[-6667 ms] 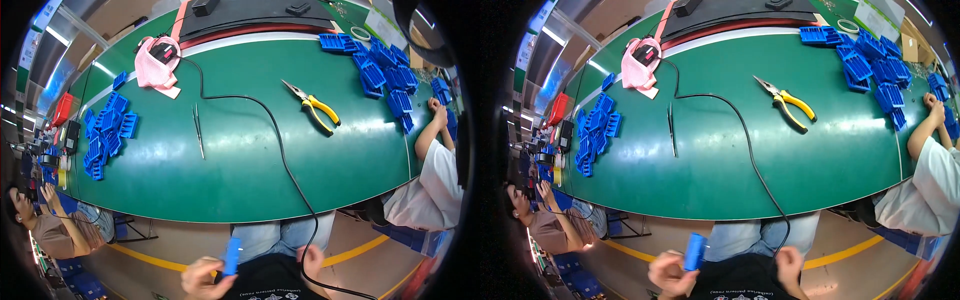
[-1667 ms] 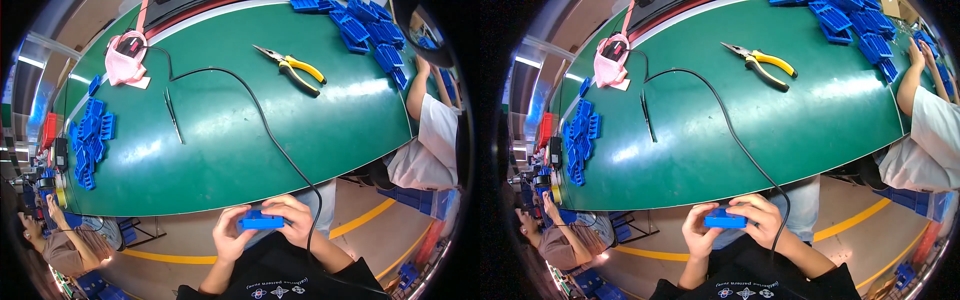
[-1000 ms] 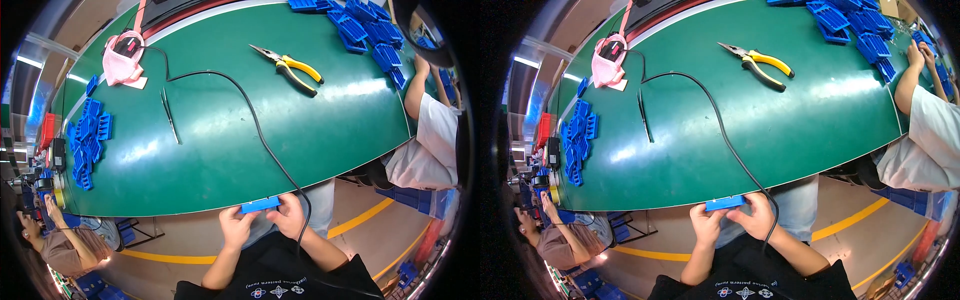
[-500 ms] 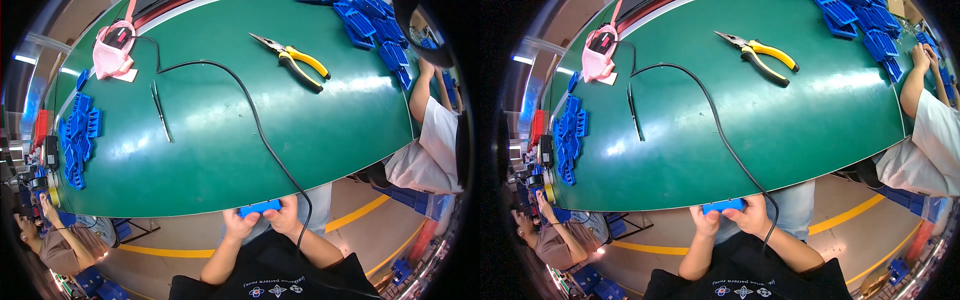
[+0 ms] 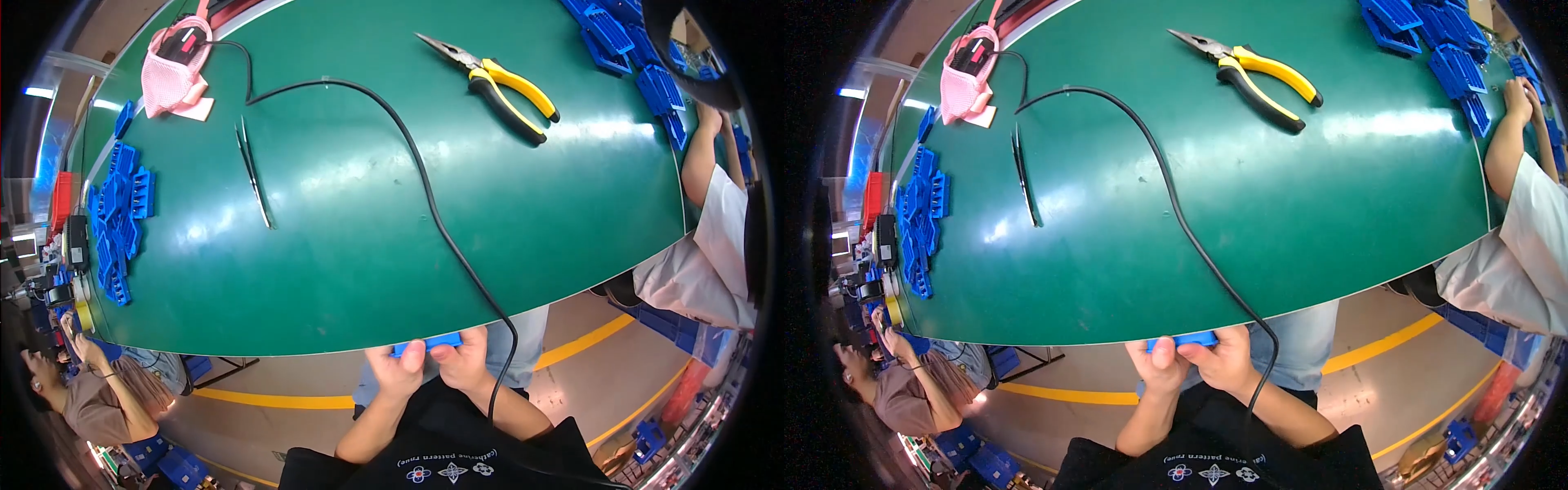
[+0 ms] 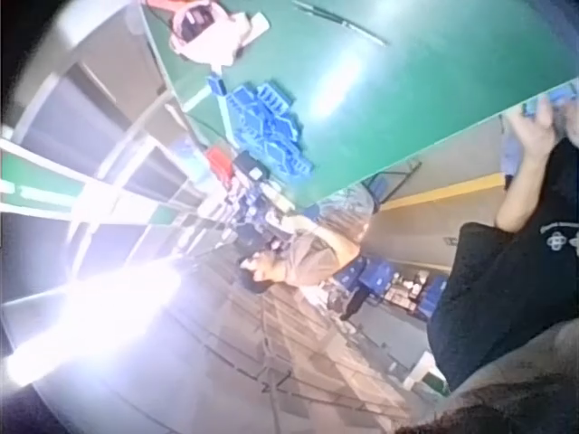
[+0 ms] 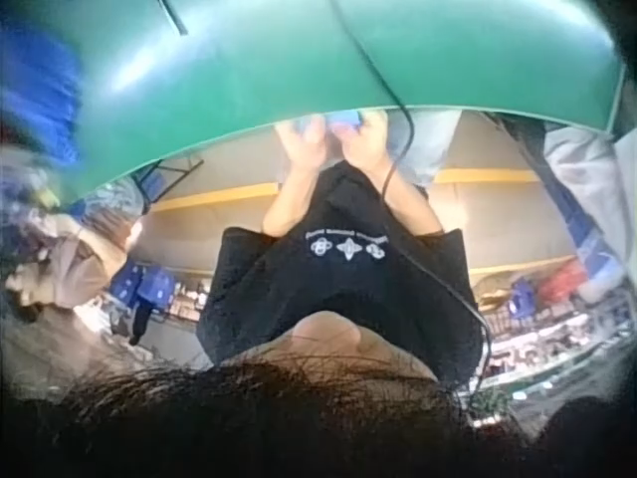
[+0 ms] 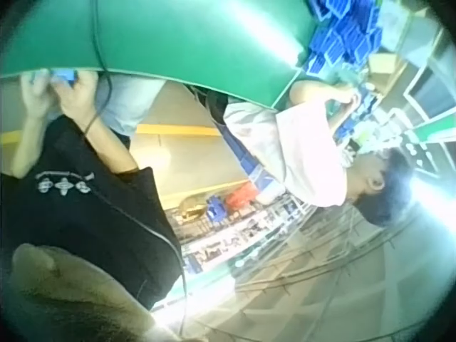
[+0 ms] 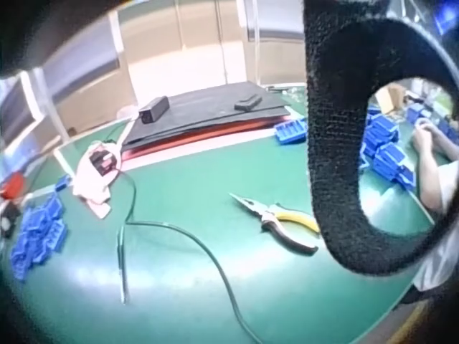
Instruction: Soldering internal components into a blue plastic housing at an assembly station.
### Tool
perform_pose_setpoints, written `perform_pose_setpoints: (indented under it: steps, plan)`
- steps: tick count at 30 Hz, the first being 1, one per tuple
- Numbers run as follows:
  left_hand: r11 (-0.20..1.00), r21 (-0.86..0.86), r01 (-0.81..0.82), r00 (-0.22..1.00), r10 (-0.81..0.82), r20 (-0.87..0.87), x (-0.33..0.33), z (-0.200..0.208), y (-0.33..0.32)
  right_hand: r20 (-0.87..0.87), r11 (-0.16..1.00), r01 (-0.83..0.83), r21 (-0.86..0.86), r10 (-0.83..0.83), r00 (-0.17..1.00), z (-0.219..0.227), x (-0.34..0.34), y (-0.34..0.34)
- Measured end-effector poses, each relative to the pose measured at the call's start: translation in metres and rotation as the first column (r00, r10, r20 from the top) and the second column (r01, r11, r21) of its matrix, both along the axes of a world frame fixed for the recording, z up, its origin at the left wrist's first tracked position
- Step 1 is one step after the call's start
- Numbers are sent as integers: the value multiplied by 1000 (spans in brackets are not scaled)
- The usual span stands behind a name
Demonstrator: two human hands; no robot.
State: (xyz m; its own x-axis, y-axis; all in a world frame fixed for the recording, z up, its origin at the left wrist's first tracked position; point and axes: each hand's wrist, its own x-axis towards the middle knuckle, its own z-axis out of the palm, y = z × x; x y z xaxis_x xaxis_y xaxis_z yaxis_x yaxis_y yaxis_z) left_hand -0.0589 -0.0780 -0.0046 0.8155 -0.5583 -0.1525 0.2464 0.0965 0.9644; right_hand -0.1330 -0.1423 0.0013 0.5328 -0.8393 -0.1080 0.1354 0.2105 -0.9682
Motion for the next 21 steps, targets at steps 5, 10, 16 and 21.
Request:
perform_pose_setpoints:
  steps: [5, 10, 16, 21]
  plan:
    - [995, 13, 100, 995, -100, 8, -1, 0, 13, 53, 972, -213, 102, 208, 977, 6, -19, -9]
    - [936, -27, 350, 932, -351, -91, 6, 17, 25, 21, 954, -299, 2, 299, 954, 18, -26, -17]
    - [883, -126, 453, 836, -469, -285, 8, 28, 20, 15, 969, -203, 139, 203, 979, 30, -24, -8]
    - [898, -142, 417, 846, -440, -301, 9, 30, 18, 5, 955, -161, 248, 164, 986, 38, -19, -6]
